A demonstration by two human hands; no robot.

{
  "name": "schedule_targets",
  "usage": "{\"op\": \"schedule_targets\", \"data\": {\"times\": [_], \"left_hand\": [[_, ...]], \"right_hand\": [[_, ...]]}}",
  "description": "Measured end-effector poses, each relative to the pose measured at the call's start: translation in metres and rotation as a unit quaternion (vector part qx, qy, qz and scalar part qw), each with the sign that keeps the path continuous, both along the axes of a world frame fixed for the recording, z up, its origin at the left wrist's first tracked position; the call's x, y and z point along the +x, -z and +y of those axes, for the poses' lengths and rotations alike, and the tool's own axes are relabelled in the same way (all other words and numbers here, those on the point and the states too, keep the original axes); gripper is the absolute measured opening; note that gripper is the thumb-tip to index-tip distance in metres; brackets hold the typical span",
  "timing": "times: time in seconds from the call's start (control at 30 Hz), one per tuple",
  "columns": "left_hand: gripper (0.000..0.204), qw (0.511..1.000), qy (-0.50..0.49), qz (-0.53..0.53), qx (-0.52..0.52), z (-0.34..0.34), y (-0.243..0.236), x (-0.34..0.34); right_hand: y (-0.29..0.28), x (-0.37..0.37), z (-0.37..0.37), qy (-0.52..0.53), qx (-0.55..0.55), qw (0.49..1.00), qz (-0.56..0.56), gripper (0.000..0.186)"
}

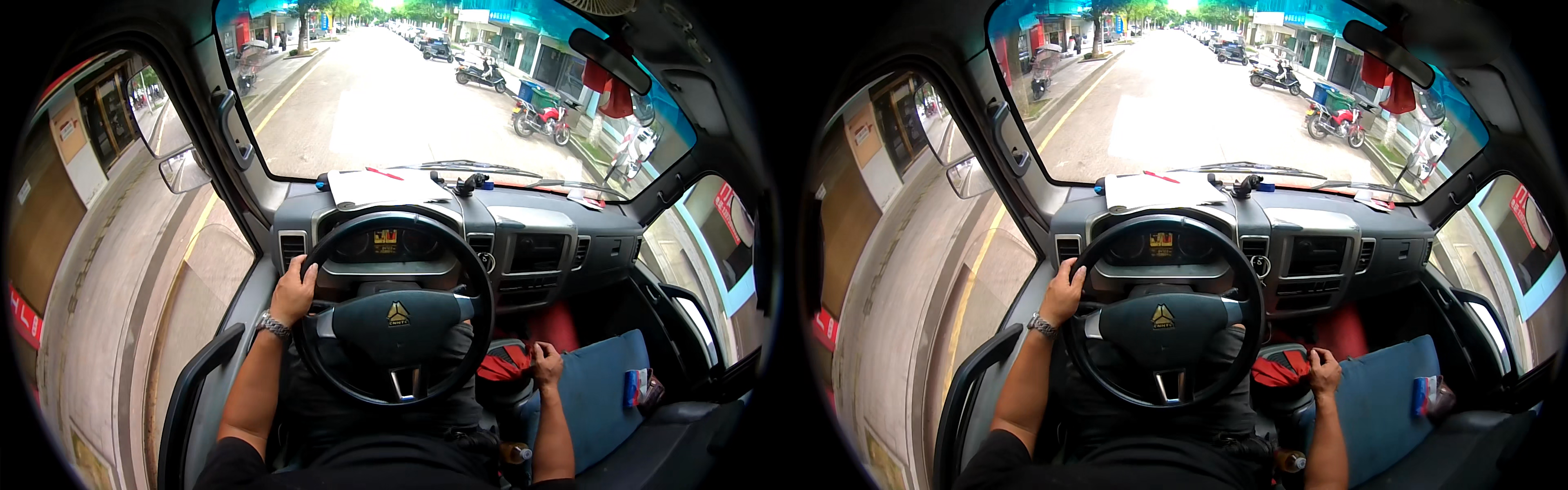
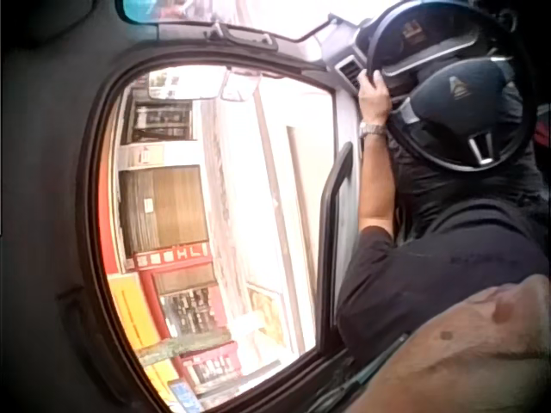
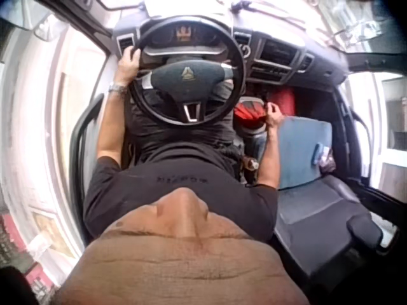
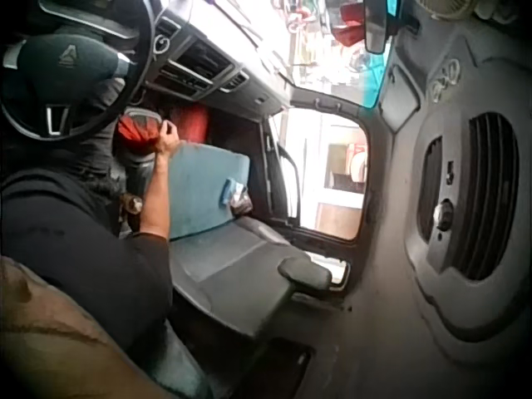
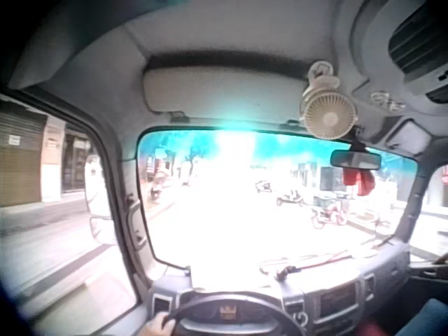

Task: The person drives a truck through city streets, using their hands to steer the wheel and operate the gear shift while observing traffic and occasionally reaching for a clipboard on the dashboard.

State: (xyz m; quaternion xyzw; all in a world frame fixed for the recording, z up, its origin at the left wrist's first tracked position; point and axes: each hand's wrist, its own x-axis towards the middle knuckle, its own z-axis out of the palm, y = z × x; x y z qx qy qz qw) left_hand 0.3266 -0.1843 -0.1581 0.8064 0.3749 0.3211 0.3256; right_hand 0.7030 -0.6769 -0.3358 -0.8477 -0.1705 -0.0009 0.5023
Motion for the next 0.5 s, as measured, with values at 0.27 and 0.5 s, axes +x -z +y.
{"op": "schedule_targets", "data": {"times": [0.27,0.5], "left_hand": [[0.048,0.998,-0.003,0.026,0.054,-0.002,-0.003,0.007],[0.048,0.992,-0.013,0.072,0.105,-0.002,-0.023,0.028]], "right_hand": [[-0.012,-0.005,-0.008,-0.025,-0.063,0.997,-0.042,0.033],[-0.015,0.038,0.019,-0.057,-0.156,0.986,-0.027,0.039]]}}
